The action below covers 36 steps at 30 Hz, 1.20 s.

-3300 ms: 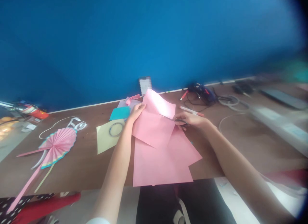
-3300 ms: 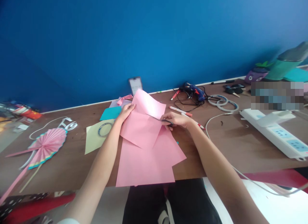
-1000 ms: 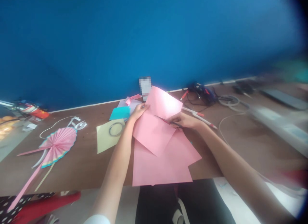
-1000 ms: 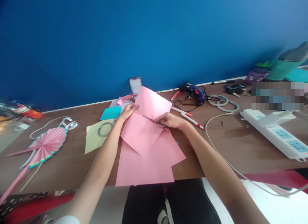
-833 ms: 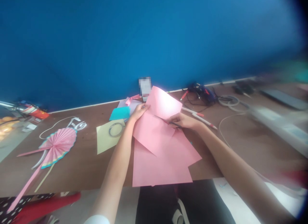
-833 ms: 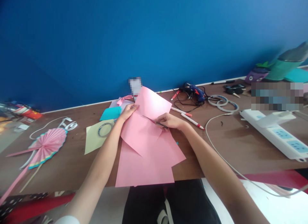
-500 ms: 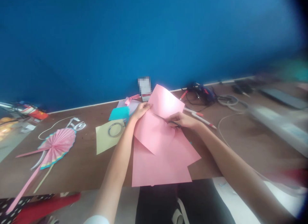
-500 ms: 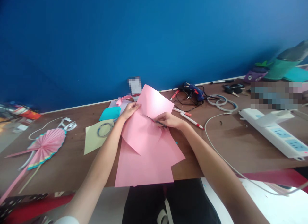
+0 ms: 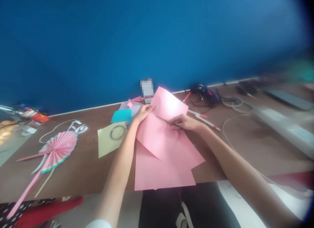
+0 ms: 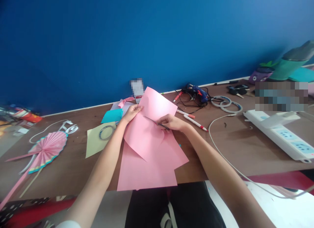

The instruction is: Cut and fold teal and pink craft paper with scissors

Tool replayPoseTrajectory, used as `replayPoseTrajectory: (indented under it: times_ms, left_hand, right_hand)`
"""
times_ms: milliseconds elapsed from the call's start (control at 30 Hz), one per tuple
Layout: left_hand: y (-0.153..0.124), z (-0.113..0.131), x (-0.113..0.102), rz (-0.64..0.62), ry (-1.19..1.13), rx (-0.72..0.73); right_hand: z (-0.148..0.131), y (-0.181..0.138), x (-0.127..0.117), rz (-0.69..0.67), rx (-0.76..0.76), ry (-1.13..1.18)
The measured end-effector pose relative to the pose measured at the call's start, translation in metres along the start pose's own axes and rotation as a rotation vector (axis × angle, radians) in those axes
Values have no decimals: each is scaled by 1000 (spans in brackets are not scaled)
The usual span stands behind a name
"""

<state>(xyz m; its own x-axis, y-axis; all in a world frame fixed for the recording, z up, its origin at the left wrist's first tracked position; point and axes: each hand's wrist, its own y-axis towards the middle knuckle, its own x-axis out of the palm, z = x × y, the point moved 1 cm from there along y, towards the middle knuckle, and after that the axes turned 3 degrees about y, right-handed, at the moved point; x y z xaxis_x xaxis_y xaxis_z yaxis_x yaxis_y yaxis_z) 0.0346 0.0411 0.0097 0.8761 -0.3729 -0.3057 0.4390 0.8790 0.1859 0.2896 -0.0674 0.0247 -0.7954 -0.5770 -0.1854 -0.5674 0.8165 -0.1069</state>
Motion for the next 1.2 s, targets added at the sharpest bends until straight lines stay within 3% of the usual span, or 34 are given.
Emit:
replayPoseTrajectory:
  times_ms: [667, 900, 1200]
  left_hand:
    - [-6, 12, -9, 37, 99, -3]
    - [-1, 12, 2, 11, 131, 45]
    - [1, 25, 13, 70, 207, 101]
  right_hand:
    - [-4, -3, -1, 24, -3, -28]
    - [-14, -5, 1, 23, 27, 41]
    - [-17, -6, 5, 91, 32, 72]
